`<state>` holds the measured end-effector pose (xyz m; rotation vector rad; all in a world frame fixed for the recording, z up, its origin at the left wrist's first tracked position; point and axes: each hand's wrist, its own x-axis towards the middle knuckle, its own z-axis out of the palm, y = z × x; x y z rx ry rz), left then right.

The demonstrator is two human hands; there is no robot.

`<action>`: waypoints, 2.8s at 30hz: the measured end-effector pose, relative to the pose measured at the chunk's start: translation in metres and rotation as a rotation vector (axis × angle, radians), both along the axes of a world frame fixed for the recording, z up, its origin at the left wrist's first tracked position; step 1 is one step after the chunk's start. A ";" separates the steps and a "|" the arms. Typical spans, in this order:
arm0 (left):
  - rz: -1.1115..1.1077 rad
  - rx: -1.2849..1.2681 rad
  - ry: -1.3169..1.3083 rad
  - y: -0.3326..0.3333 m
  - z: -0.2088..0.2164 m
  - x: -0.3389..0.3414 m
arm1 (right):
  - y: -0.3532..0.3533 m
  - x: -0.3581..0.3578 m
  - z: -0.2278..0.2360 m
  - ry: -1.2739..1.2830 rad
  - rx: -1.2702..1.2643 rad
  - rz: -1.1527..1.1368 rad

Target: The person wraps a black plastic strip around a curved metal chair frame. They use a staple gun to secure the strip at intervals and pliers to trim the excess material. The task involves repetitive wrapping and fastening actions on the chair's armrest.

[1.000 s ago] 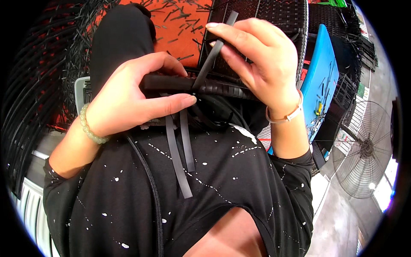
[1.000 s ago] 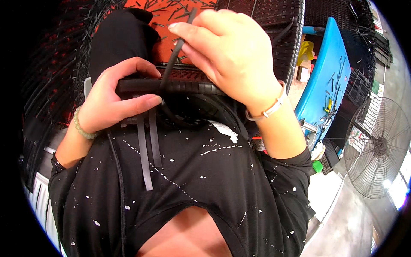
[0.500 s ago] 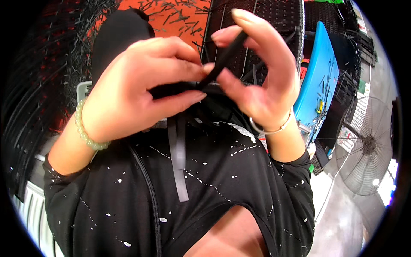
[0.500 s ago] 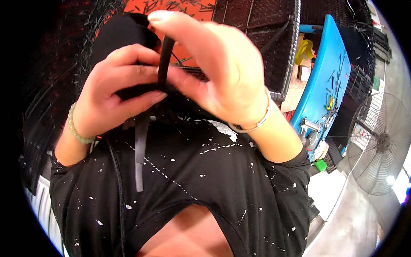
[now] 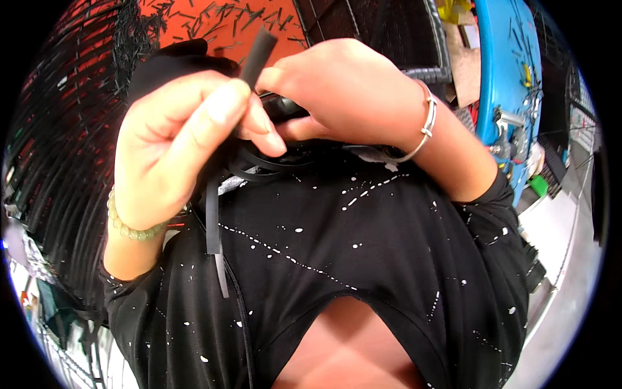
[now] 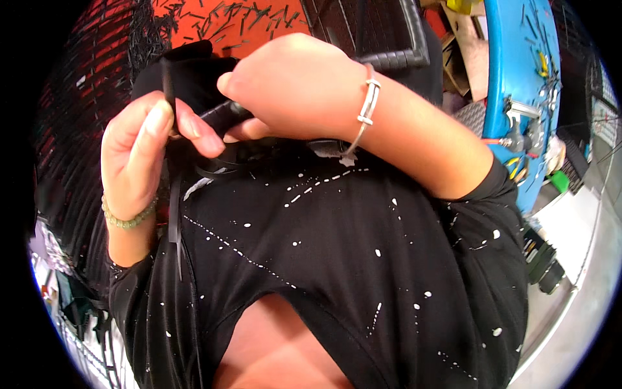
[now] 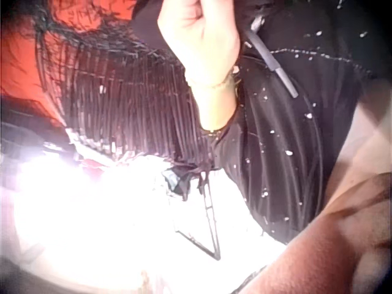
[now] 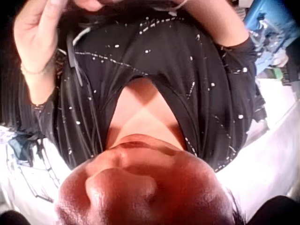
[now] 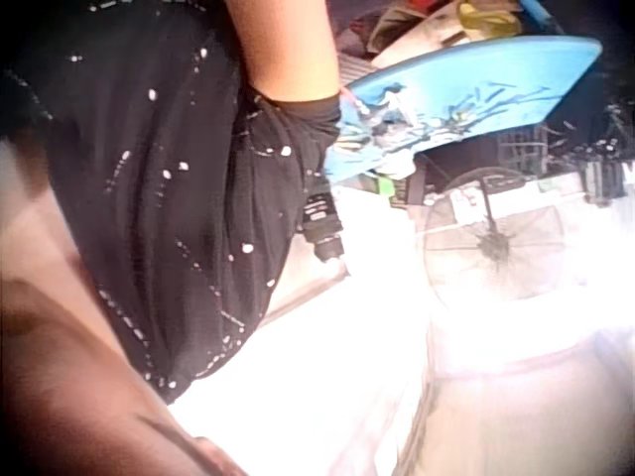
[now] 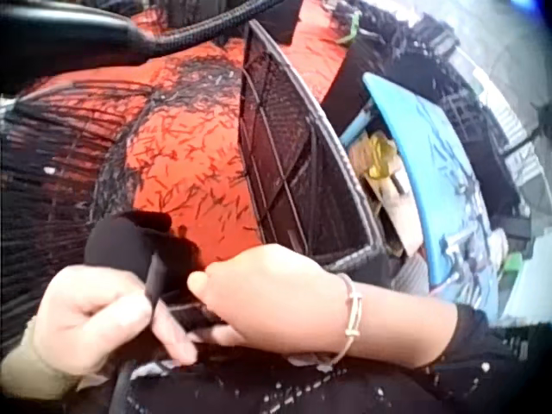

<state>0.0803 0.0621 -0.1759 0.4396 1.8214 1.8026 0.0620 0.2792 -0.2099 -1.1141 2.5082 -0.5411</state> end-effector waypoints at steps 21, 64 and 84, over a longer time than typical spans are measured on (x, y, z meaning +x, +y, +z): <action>0.224 0.001 0.149 -0.023 0.005 -0.031 | -0.012 0.011 0.002 0.265 -0.126 -0.076; 0.272 -0.100 0.158 -0.025 -0.013 0.027 | -0.009 0.016 -0.017 0.262 -0.359 -0.034; 0.383 0.145 -0.296 0.010 0.045 0.015 | -0.013 0.011 -0.025 0.259 -0.363 0.039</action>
